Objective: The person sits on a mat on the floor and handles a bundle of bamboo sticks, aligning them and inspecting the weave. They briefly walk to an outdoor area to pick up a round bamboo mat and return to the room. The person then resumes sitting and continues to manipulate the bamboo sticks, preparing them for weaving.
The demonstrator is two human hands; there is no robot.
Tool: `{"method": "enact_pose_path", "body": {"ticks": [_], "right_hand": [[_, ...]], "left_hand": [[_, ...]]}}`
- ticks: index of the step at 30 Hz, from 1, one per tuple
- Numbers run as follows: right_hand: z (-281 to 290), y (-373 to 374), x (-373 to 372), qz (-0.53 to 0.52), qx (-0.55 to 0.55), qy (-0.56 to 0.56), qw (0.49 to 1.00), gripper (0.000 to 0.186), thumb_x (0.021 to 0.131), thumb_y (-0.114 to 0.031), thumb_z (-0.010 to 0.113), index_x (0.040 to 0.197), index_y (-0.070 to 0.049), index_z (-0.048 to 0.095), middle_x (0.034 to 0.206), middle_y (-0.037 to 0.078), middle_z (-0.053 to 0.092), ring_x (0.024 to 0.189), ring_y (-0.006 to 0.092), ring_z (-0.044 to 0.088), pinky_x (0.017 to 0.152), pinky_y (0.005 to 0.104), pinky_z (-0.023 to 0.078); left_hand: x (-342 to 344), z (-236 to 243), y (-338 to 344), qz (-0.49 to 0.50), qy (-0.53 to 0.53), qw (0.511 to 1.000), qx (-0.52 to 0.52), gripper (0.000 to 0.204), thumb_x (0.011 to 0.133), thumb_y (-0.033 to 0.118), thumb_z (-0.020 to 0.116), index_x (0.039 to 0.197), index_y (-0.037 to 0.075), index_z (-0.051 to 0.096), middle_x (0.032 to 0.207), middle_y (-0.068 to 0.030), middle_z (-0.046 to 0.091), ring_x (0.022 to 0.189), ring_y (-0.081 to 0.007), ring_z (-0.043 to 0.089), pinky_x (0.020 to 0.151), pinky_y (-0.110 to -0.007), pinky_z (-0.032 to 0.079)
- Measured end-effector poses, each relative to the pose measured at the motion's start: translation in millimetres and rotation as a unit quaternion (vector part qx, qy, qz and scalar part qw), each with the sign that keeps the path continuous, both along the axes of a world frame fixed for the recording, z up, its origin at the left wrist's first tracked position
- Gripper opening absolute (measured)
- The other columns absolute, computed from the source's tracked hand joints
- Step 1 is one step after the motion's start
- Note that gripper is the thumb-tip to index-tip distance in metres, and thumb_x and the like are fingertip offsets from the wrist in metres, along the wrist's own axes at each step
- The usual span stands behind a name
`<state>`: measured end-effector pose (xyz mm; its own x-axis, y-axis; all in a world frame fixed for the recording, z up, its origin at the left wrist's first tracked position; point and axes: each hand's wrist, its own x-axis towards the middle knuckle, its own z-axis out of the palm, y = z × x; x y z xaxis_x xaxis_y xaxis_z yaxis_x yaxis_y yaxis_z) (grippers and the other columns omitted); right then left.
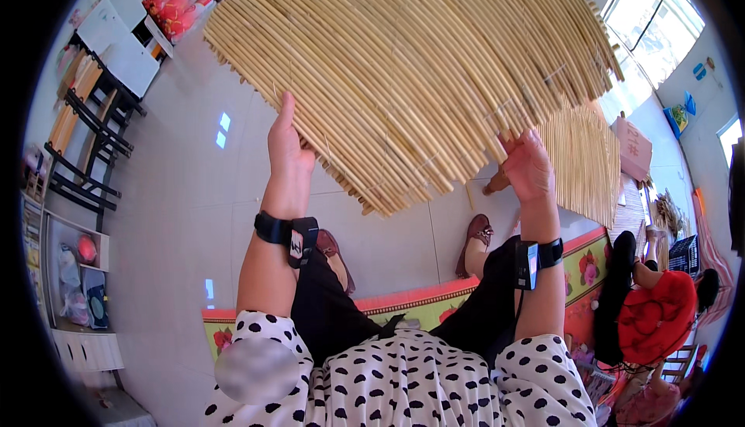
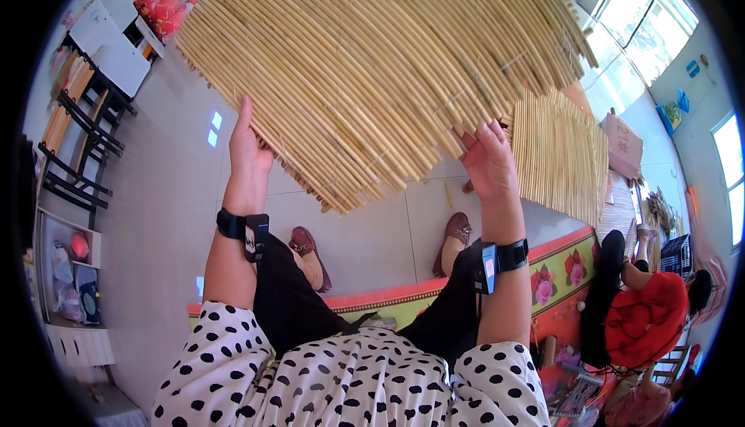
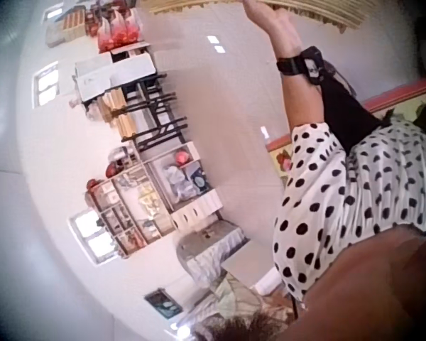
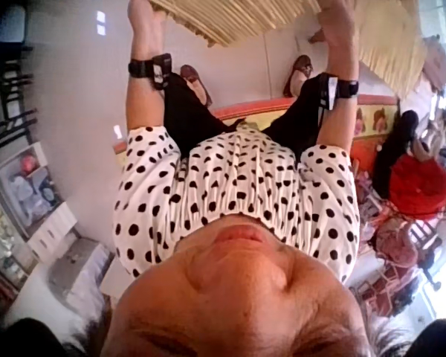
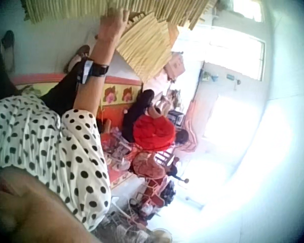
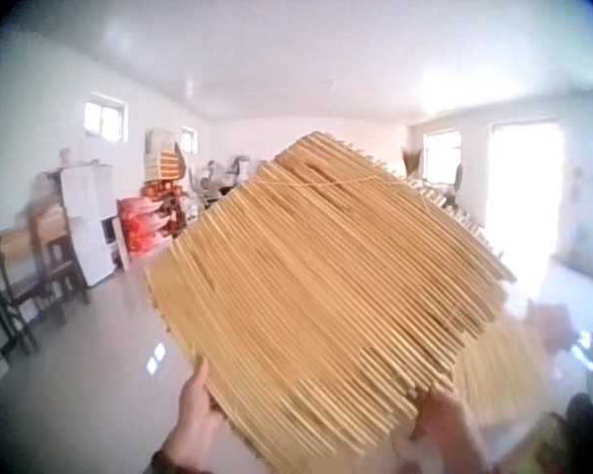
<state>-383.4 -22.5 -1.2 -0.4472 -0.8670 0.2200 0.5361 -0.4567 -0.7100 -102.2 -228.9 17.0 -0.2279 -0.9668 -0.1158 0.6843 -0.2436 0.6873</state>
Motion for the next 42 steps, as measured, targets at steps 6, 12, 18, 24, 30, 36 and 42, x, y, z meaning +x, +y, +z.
{"method": "enact_pose_path", "body": {"ticks": [6, 12, 18, 24, 30, 36, 42], "right_hand": [[7.7, -12.5, 34.8, 0.026, 0.07, 0.069, 0.995, 0.05, 0.079, -0.019, 0.061, 0.123, -0.007, 0.039, 0.119, 0.008, 0.048, 0.109, 0.0211, 0.048, 0.089, 0.0366, 0.041], [6.3, -27.5, 64.7, 0.01, 0.105, 0.062, 0.993, 0.047, 0.075, -0.009, 0.065, 0.117, -0.004, 0.044, 0.106, 0.007, 0.056, 0.095, 0.015, 0.055, 0.077, 0.027, 0.046], [3.3, -36.1, 88.0, -0.016, 0.159, 0.079, 0.984, 0.046, 0.075, -0.008, 0.064, 0.116, -0.008, 0.046, 0.107, 0.006, 0.055, 0.099, 0.0195, 0.054, 0.08, 0.0338, 0.047], [-8.1, -40.4, 80.9, -0.06, 0.122, 0.123, 0.983, 0.038, 0.077, -0.005, 0.062, 0.112, -0.013, 0.051, 0.103, 0.002, 0.057, 0.093, 0.016, 0.056, 0.072, 0.0288, 0.049], [-4.3, -40.6, 85.1, -0.093, 0.149, 0.1, 0.979, 0.034, 0.077, -0.006, 0.061, 0.11, -0.013, 0.052, 0.101, 0.002, 0.058, 0.089, 0.0151, 0.057, 0.072, 0.0289, 0.048], [-7.9, -39.1, 78.6, -0.122, 0.155, 0.075, 0.977, 0.047, 0.076, -0.002, 0.059, 0.119, -0.011, 0.043, 0.105, 0.005, 0.054, 0.094, 0.0166, 0.055, 0.071, 0.0284, 0.048], [-9.2, -32.8, 73.2, -0.123, 0.135, 0.048, 0.982, 0.045, 0.076, -0.01, 0.061, 0.118, -0.008, 0.044, 0.106, 0.006, 0.055, 0.095, 0.018, 0.055, 0.075, 0.0316, 0.049]], "left_hand": [[-0.9, -0.3, -0.9, -0.001, 0.026, 0.999, 0.023, 0.047, 0.084, 0.036, 0.055, 0.116, 0.003, 0.048, 0.113, -0.0098, 0.053, 0.103, -0.0225, 0.052, 0.086, -0.037, 0.043], [-5.7, -6.8, -3.6, 0.003, 0.056, 0.998, 0.038, 0.047, 0.084, 0.036, 0.055, 0.115, 0.002, 0.048, 0.113, -0.0102, 0.053, 0.103, -0.023, 0.052, 0.087, -0.037, 0.044], [-5.5, -7.7, 0.0, 0.014, 0.086, 0.996, 0.026, 0.046, 0.083, 0.034, 0.056, 0.114, 0.001, 0.047, 0.113, -0.0108, 0.053, 0.1, -0.023, 0.053, 0.085, -0.036, 0.045], [-6.3, -3.8, 3.2, -0.006, 0.08, 0.996, 0.042, 0.046, 0.083, 0.034, 0.057, 0.113, 0.001, 0.048, 0.11, -0.0103, 0.054, 0.1, -0.0221, 0.053, 0.083, -0.036, 0.045], [-3.0, -0.1, 6.1, -0.031, 0.05, 0.998, 0.024, 0.048, 0.084, 0.04, 0.053, 0.113, 0.002, 0.048, 0.11, -0.0098, 0.054, 0.099, -0.0214, 0.054, 0.082, -0.035, 0.046], [1.9, 8.6, 10.4, -0.058, 0.054, 0.997, 0.009, 0.05, 0.086, 0.047, 0.045, 0.111, 0.005, 0.048, 0.107, -0.0069, 0.054, 0.098, -0.0176, 0.053, 0.082, -0.031, 0.044], [-1.5, 12.3, 8.7, -0.077, 0.092, 0.991, -0.057, 0.056, 0.087, 0.053, 0.034, 0.118, 0.007, 0.043, 0.112, -0.0062, 0.051, 0.104, -0.0168, 0.049, 0.089, -0.033, 0.039]]}}
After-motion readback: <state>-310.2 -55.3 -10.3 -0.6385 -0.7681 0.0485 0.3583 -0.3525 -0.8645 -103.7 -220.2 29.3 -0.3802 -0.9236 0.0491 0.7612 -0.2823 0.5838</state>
